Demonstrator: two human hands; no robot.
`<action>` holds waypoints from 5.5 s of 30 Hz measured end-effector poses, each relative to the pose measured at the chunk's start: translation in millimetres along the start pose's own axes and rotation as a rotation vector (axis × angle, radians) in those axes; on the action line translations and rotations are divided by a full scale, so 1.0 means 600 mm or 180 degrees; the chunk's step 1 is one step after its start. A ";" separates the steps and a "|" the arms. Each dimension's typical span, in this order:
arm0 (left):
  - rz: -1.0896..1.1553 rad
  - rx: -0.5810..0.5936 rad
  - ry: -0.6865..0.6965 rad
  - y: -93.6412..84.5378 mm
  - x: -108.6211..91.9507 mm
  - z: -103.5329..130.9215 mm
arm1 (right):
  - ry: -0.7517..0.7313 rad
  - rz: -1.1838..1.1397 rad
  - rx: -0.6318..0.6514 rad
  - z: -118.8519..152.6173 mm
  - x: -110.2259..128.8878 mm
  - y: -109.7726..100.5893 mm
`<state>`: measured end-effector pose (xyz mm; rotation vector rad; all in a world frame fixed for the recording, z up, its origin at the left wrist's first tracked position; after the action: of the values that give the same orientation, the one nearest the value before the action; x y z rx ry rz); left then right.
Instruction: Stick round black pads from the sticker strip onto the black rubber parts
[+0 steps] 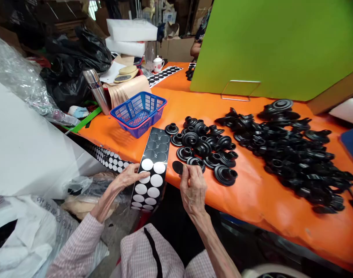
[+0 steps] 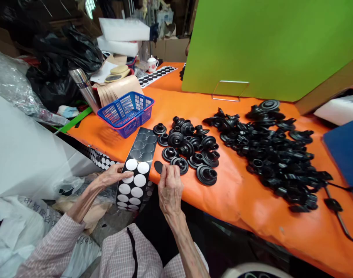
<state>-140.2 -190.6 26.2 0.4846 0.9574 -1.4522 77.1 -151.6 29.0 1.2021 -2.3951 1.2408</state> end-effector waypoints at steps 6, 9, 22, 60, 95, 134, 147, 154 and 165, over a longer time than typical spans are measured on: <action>-0.0047 -0.0459 0.0321 0.044 -0.013 0.052 | -0.0205 -0.0355 0.0091 0.046 0.045 -0.024; 0.0789 0.0704 0.0023 0.104 -0.028 0.068 | -0.0207 -0.0913 0.0419 0.064 0.067 -0.024; -0.1529 -0.0851 0.1783 0.233 -0.127 0.012 | 0.2339 -0.2277 -0.0215 0.078 -0.031 -0.118; 0.1579 0.1673 0.0150 0.219 -0.075 0.077 | 0.2488 -0.2360 -0.0166 0.054 -0.026 -0.126; 0.1712 0.1424 0.0075 0.226 -0.052 0.069 | 0.1577 -0.0841 -0.0205 0.064 -0.003 -0.101; 0.1704 0.1855 0.0556 0.188 -0.040 0.041 | 0.1278 -0.1777 0.0597 0.039 0.001 -0.074; 0.2568 0.1440 -0.0342 0.197 -0.064 0.061 | 0.0663 -0.1882 0.0678 0.024 0.013 -0.082; 0.2368 0.1803 -0.0445 0.206 -0.057 0.060 | 0.0748 -0.1879 0.0736 0.011 -0.010 -0.091; 0.0716 0.0220 0.0218 0.147 -0.041 0.051 | 0.0916 -0.1002 0.0642 0.018 -0.065 -0.083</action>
<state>-44.4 -190.0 39.3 0.6748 0.8788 -1.2749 141.4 -153.3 33.0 1.2916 -1.8328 1.4586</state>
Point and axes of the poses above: each hand's wrist, its own z-axis away from the middle knuckle, its own y-axis out of the palm, x = y × z, the point moved 3 cm from there along -z, towards the middle knuckle, and after that the axes turned 9 degrees about -y, right-handed, at the moved point
